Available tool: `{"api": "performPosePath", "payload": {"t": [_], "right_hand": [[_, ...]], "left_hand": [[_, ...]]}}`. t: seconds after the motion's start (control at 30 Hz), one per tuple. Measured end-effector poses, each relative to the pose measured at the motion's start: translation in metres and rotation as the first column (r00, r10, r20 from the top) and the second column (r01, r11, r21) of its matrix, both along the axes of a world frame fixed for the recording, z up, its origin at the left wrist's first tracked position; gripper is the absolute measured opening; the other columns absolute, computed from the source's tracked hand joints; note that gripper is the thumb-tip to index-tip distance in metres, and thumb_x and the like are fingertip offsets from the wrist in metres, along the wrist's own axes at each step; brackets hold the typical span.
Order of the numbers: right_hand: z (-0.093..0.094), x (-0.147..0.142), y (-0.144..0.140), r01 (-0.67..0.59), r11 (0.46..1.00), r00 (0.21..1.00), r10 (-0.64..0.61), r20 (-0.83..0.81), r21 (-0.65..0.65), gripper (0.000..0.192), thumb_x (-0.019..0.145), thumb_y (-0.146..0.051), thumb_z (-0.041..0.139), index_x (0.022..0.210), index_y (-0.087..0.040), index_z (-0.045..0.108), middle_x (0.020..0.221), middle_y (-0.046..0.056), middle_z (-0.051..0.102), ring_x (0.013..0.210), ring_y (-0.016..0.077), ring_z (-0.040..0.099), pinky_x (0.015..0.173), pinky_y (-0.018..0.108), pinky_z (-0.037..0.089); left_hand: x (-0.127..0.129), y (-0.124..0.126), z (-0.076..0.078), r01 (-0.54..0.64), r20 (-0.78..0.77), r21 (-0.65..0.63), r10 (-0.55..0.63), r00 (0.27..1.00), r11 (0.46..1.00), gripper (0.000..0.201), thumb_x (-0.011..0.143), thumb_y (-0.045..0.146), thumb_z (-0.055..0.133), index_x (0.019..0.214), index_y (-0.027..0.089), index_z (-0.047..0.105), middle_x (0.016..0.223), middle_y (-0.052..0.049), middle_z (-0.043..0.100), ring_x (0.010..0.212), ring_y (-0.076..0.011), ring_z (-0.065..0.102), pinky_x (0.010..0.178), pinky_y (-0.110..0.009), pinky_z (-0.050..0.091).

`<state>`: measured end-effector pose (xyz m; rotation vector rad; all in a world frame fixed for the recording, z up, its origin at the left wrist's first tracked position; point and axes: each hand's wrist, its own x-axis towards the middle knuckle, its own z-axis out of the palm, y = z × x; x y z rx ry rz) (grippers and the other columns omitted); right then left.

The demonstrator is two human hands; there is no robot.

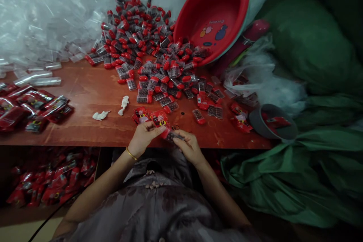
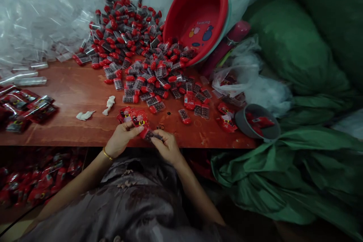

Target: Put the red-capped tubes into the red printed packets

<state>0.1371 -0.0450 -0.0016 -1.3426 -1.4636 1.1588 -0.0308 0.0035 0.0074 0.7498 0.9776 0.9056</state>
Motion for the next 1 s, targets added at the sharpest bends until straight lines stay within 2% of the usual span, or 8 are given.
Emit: {"api": "performPosePath", "payload": {"t": [0.23,0.37,0.47,0.6,0.7,0.83,0.9,1.0], "right_hand": [[-0.013,-0.028,-0.002,0.225,0.967,0.935,-0.25,-0.252,-0.121,0.024,0.083,-0.044,0.05,0.079,-0.02,0.053,0.055,-0.007,0.045,0.036,0.0042,0.035,0.035,0.018,0.027],[-0.015,-0.039,-0.002,0.232,0.965,0.914,-0.26,-0.311,-0.126,0.027,0.085,-0.047,0.047,0.081,-0.021,0.05,0.056,-0.008,0.045,0.035,0.0034,0.033,0.034,0.017,0.027],[-0.01,-0.036,0.0,0.149,0.984,0.954,-0.169,-0.249,-0.094,0.027,0.087,-0.048,0.046,0.083,-0.021,0.049,0.055,-0.008,0.044,0.039,0.005,0.037,0.038,0.018,0.032],[-0.003,-0.032,0.005,0.049,0.997,0.986,-0.058,-0.156,-0.066,0.028,0.088,-0.047,0.046,0.082,-0.02,0.049,0.054,-0.008,0.044,0.042,0.0059,0.04,0.042,0.018,0.036],[-0.002,-0.038,0.01,0.064,0.995,0.983,-0.077,-0.169,-0.082,0.028,0.088,-0.048,0.046,0.084,-0.02,0.049,0.054,-0.009,0.042,0.041,0.0054,0.039,0.041,0.018,0.037],[-0.003,-0.046,0.014,0.042,0.986,0.931,-0.098,-0.353,-0.162,0.03,0.084,-0.05,0.052,0.091,-0.022,0.047,0.06,-0.009,0.048,0.038,0.0048,0.042,0.041,0.019,0.042],[-0.005,-0.046,0.014,0.057,0.986,0.9,-0.118,-0.42,-0.155,0.032,0.082,-0.049,0.056,0.097,-0.022,0.047,0.066,-0.007,0.055,0.039,0.0048,0.046,0.044,0.021,0.045],[-0.008,-0.047,0.014,0.101,0.988,0.912,-0.138,-0.385,-0.115,0.031,0.079,-0.048,0.06,0.091,-0.021,0.05,0.067,-0.005,0.061,0.041,0.0062,0.051,0.045,0.021,0.044]], "left_hand": [[0.012,-0.008,-0.01,-0.171,0.039,-0.03,0.172,0.984,0.985,0.029,0.052,0.034,0.084,0.065,0.014,0.068,0.062,0.001,0.066,0.056,-0.0089,0.055,0.062,-0.022,0.045],[0.019,-0.014,-0.012,-0.261,0.117,-0.06,0.266,0.957,0.964,0.03,0.055,0.037,0.082,0.07,0.015,0.068,0.068,0.001,0.068,0.061,-0.0093,0.057,0.066,-0.022,0.046],[0.019,-0.013,-0.01,-0.247,0.146,-0.075,0.256,0.956,0.966,0.033,0.054,0.037,0.082,0.073,0.014,0.069,0.073,-0.001,0.069,0.066,-0.0101,0.059,0.07,-0.022,0.047],[0.015,-0.005,-0.005,-0.222,0.128,-0.077,0.23,0.965,0.972,0.035,0.05,0.04,0.084,0.064,0.012,0.066,0.065,0.0,0.066,0.059,-0.009,0.056,0.064,-0.022,0.046],[0.013,0.001,-0.002,-0.179,0.108,-0.053,0.184,0.977,0.982,0.033,0.05,0.036,0.084,0.063,0.012,0.066,0.062,0.001,0.064,0.057,-0.0086,0.055,0.061,-0.021,0.045],[0.008,0.007,0.003,-0.117,0.131,-0.008,0.117,0.985,0.993,0.028,0.055,0.034,0.082,0.066,0.014,0.067,0.063,0.0,0.065,0.059,-0.0096,0.057,0.061,-0.021,0.046],[0.004,0.007,0.005,-0.118,0.16,0.007,0.116,0.98,0.993,0.028,0.057,0.036,0.081,0.066,0.014,0.066,0.064,0.0,0.065,0.06,-0.0097,0.057,0.06,-0.021,0.046],[0.003,0.003,0.003,-0.07,0.174,0.018,0.065,0.983,0.997,0.03,0.059,0.039,0.08,0.062,0.013,0.063,0.058,0.001,0.06,0.052,-0.0076,0.052,0.051,-0.02,0.042]]}}
